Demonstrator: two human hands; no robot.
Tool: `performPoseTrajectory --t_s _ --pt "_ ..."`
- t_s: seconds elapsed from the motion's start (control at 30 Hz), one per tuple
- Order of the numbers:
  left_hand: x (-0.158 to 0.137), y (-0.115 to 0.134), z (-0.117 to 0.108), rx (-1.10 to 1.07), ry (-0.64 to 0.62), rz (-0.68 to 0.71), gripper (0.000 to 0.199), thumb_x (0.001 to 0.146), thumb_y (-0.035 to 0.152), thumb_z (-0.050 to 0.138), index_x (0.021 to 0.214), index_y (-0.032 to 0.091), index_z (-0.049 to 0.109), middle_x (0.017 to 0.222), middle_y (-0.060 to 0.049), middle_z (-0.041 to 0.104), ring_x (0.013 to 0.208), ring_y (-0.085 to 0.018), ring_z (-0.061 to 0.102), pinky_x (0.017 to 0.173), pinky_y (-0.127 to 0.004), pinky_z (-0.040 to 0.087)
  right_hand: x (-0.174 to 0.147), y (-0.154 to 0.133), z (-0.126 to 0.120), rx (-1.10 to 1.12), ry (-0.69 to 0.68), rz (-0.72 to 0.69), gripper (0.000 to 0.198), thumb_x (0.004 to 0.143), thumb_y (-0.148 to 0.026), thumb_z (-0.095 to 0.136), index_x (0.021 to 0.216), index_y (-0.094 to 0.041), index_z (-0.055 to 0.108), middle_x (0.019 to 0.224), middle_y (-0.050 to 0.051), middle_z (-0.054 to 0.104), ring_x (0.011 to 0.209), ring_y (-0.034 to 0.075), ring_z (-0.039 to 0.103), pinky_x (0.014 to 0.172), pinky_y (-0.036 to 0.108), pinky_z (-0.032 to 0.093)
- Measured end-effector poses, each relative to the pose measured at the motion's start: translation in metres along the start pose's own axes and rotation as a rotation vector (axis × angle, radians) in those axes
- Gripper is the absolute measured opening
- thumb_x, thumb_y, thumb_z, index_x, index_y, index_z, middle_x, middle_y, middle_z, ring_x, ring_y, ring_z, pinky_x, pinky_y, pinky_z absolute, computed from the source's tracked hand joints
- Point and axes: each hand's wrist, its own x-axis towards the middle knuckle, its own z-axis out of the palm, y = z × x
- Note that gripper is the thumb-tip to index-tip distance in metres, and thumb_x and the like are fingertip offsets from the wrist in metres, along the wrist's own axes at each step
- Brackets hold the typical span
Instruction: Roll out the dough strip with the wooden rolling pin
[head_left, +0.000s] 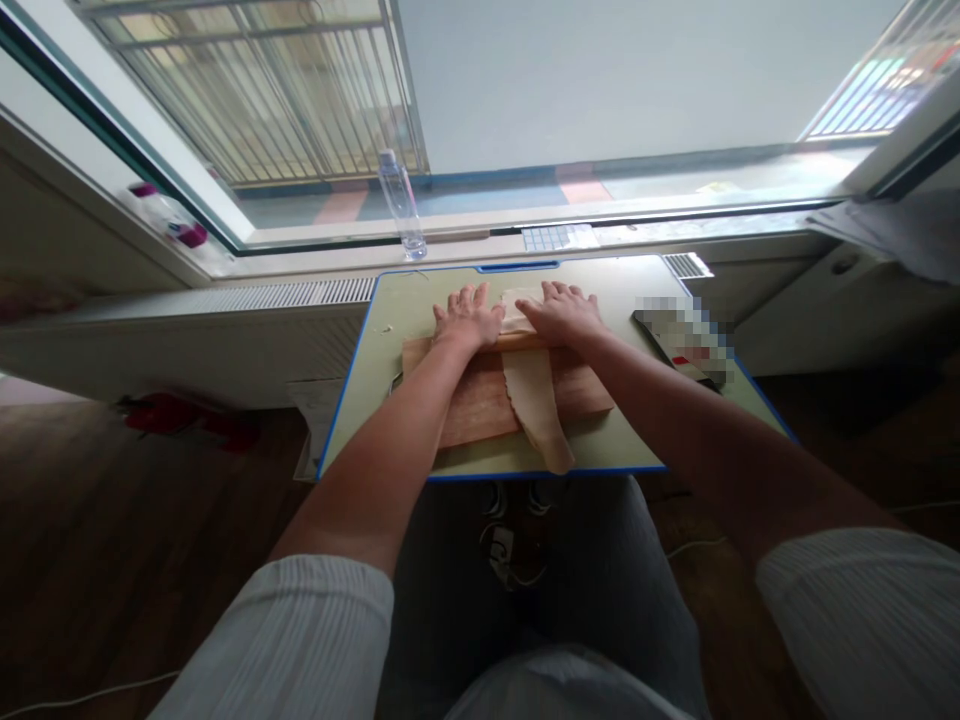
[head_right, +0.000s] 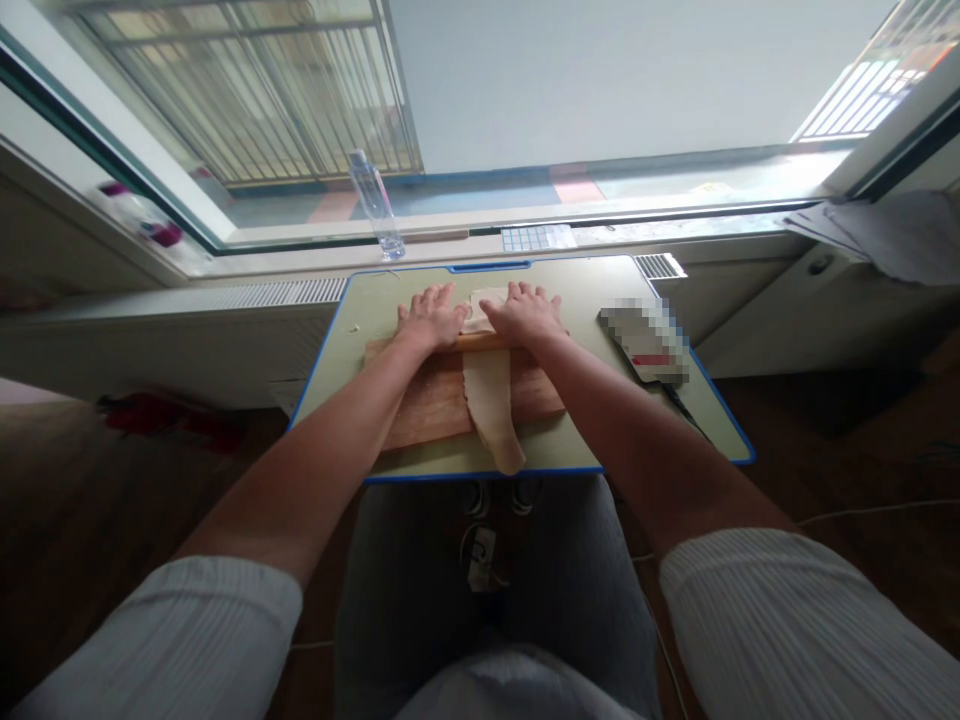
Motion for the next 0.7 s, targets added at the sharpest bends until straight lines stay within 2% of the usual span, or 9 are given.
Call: performPoseTrajectory --t_s 0.13,0.3,0.53,0.7 --pt "0.0 -0.001 0.002 -0.009 -0.006 0.012 0.078 0.103 0.063 0.023 0.172 0.029 0.034 0.181 -0.008 0.032 0.165 -0.036 0.03 0.134 -0.066 0.02 -0.002 0.0 -0.001 -0.008 -0.002 0.01 0.087 0.103 -0.07 0.034 0.166 -0.011 0.043 0.173 0.022 0.04 0.155 0.043 0.037 0.127 0.066 0.024" --pt "-0.017 0.001 0.001 -0.01 -0.003 0.008 0.076 0.103 0.063 0.024 0.171 0.031 0.036 0.18 -0.007 0.032 0.164 -0.036 0.031 0.134 -0.067 0.019 -0.02 0.0 0.0 -0.023 0.027 0.018 0.085 0.103 -0.069 0.035 0.167 -0.013 0.043 0.173 0.019 0.041 0.155 0.041 0.039 0.127 0.064 0.027" --pt "-0.068 0.006 0.0 0.041 0.045 0.024 0.072 0.104 0.055 0.025 0.169 0.027 0.04 0.178 -0.008 0.037 0.162 -0.034 0.036 0.134 -0.065 0.022 -0.07 -0.001 0.004 -0.113 0.098 -0.004 0.08 0.104 -0.065 0.033 0.167 -0.016 0.043 0.173 0.016 0.043 0.154 0.038 0.04 0.126 0.062 0.029" --pt "-0.111 0.003 -0.001 0.051 0.041 0.054 0.071 0.106 0.056 0.023 0.17 0.03 0.038 0.18 -0.005 0.034 0.165 -0.031 0.031 0.135 -0.062 0.022 -0.109 0.002 -0.002 -0.078 0.071 -0.044 0.076 0.106 -0.062 0.032 0.168 -0.018 0.04 0.175 0.014 0.04 0.156 0.038 0.038 0.127 0.067 0.025"
